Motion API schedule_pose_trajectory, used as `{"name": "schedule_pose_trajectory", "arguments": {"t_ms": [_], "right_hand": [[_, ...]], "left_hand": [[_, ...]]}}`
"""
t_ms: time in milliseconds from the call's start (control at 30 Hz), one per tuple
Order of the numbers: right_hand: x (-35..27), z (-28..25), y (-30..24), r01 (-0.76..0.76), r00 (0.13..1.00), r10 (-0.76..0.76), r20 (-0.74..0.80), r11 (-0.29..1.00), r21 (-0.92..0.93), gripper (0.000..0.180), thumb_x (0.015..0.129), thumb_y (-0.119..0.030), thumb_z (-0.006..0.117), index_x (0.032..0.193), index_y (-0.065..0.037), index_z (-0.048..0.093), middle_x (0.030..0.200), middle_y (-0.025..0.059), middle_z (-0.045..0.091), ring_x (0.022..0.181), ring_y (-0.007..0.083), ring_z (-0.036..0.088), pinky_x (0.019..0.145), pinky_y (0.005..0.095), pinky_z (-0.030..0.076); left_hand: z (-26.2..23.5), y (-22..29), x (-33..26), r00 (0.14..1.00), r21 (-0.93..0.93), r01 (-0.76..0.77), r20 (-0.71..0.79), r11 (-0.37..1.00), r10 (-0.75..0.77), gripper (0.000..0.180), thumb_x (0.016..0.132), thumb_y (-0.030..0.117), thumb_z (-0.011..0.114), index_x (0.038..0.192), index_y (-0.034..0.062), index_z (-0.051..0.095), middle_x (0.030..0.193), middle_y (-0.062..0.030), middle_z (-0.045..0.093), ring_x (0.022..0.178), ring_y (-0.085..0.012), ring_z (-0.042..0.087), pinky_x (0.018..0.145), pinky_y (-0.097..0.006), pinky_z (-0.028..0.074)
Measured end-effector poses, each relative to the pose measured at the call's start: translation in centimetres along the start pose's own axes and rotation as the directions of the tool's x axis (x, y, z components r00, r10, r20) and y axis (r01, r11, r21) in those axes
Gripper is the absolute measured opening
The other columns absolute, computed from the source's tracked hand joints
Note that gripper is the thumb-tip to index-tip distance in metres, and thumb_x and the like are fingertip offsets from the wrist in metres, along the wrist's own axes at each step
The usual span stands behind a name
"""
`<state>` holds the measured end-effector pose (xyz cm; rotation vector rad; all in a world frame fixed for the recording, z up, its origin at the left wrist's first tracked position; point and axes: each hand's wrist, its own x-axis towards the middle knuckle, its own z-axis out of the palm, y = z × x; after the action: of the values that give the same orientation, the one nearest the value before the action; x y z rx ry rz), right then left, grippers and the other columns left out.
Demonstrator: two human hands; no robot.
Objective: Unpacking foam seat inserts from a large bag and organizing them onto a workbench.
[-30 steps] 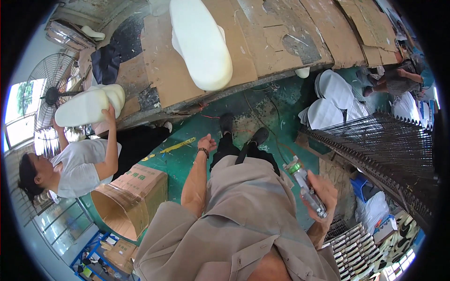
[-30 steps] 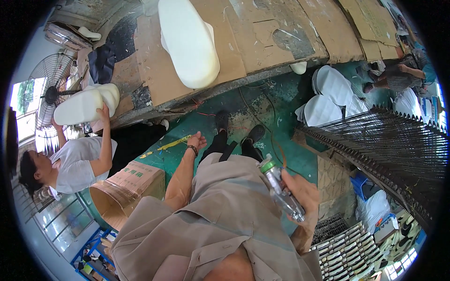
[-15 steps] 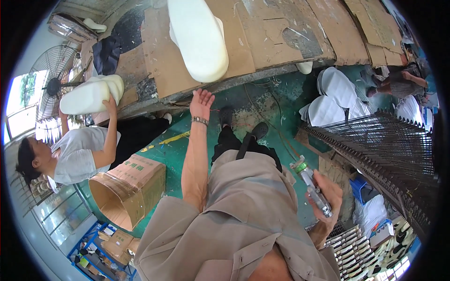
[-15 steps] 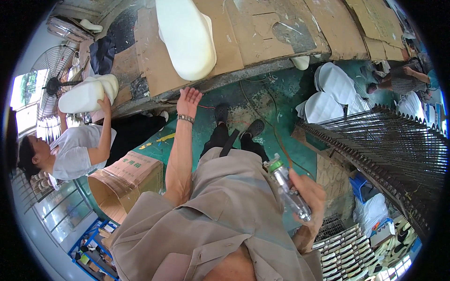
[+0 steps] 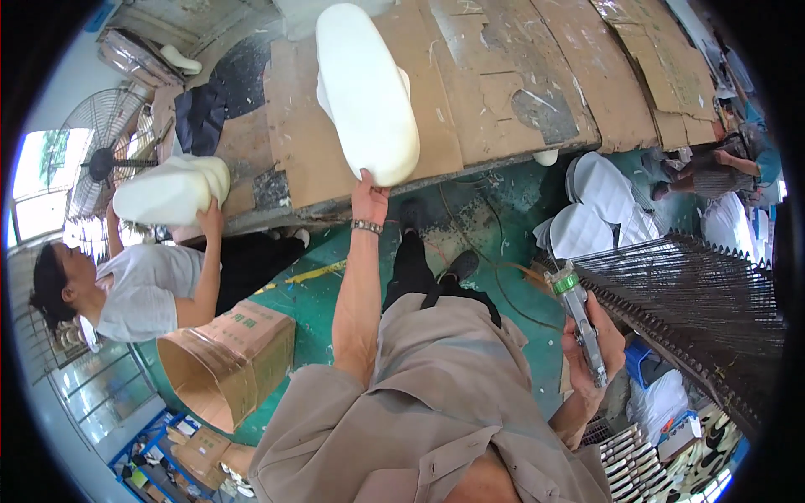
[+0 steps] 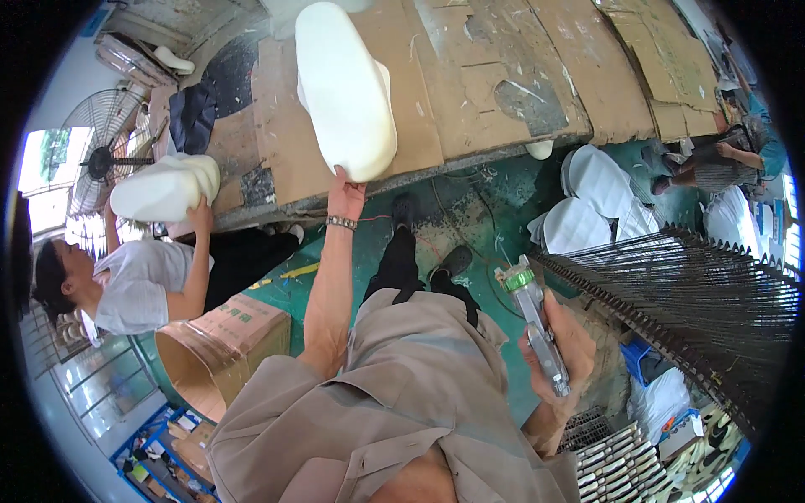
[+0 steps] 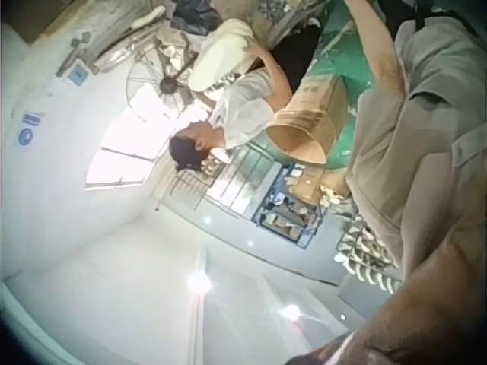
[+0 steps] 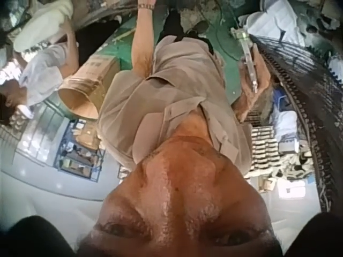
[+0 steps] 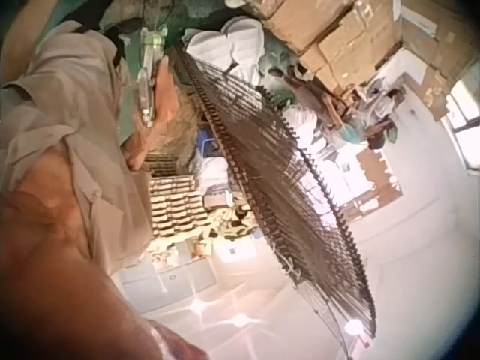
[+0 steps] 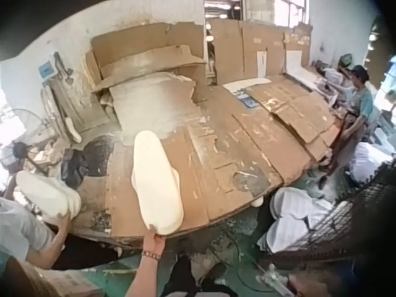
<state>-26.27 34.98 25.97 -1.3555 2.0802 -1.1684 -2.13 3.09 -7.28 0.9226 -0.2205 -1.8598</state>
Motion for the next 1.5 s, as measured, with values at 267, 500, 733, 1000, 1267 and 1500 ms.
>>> {"name": "schedule_pose_trajectory", "arguments": {"t_ms": [267,500,733,1000,1267,1500], "right_hand": [[6.7,4.6,-3.0,0.051,0.994,-0.056,0.091,0.997,0.053,0.054,0.086,-0.011,0.074,0.134,0.007,0.056,0.098,0.0188,0.070,0.082,0.0220,0.070,0.074,0.0315,0.055],[10.9,8.7,-4.8,-0.006,0.991,0.004,0.133,1.000,0.014,0.052,0.086,-0.010,0.073,0.133,0.006,0.057,0.099,0.0179,0.069,0.084,0.0215,0.068,0.077,0.0312,0.053],[14.4,11.4,-6.8,0.089,0.981,-0.084,0.174,0.996,-0.021,0.054,0.086,-0.014,0.076,0.133,0.006,0.058,0.094,0.0162,0.071,0.081,0.0215,0.070,0.076,0.0313,0.054],[14.4,12.0,-7.1,0.055,0.987,-0.047,0.153,0.997,-0.051,0.053,0.085,-0.010,0.075,0.133,0.005,0.059,0.095,0.0156,0.071,0.081,0.0222,0.069,0.075,0.0318,0.054],[14.5,12.3,-7.2,0.052,0.989,-0.040,0.142,0.996,-0.078,0.053,0.085,-0.008,0.074,0.133,0.005,0.057,0.091,0.0148,0.068,0.078,0.0226,0.067,0.073,0.0312,0.052],[13.4,11.8,-6.6,0.084,0.980,-0.070,0.189,0.994,-0.068,0.056,0.085,-0.010,0.074,0.136,0.005,0.056,0.092,0.0140,0.069,0.080,0.0211,0.067,0.075,0.0315,0.053]], "left_hand": [[3.4,4.5,-0.1,0.967,-0.033,-0.221,0.124,0.975,0.223,0.044,0.100,0.009,0.056,0.143,0.0107,0.045,0.136,-0.0026,0.058,0.124,-0.0187,0.057,0.102,-0.037,0.051],[4.5,11.8,5.3,0.907,-0.177,-0.369,0.147,0.913,0.395,0.044,0.100,0.010,0.056,0.143,0.0091,0.044,0.141,-0.0062,0.054,0.127,-0.0210,0.053,0.110,-0.042,0.045],[-5.8,25.4,19.4,0.833,-0.128,-0.542,0.043,0.830,0.551,0.051,0.095,0.022,0.067,0.140,0.0094,0.047,0.138,-0.0068,0.057,0.124,-0.0251,0.055,0.101,-0.041,0.049],[-10.8,25.4,21.4,0.827,-0.143,-0.542,-0.268,0.828,0.494,0.055,0.094,0.044,0.066,0.134,0.0091,0.052,0.124,-0.0079,0.062,0.106,-0.0243,0.060,0.089,-0.039,0.050],[-4.1,8.5,10.1,0.962,0.541,0.274,-0.161,0.795,-0.222,0.051,0.097,0.041,0.064,0.134,0.0078,0.052,0.121,-0.0078,0.064,0.109,-0.0219,0.062,0.085,-0.041,0.055],[1.4,2.7,8.4,0.998,0.482,0.043,0.028,0.875,-0.064,0.057,0.094,0.025,0.071,0.142,0.0068,0.047,0.124,-0.0065,0.063,0.108,-0.0150,0.060,0.083,-0.032,0.051]]}}
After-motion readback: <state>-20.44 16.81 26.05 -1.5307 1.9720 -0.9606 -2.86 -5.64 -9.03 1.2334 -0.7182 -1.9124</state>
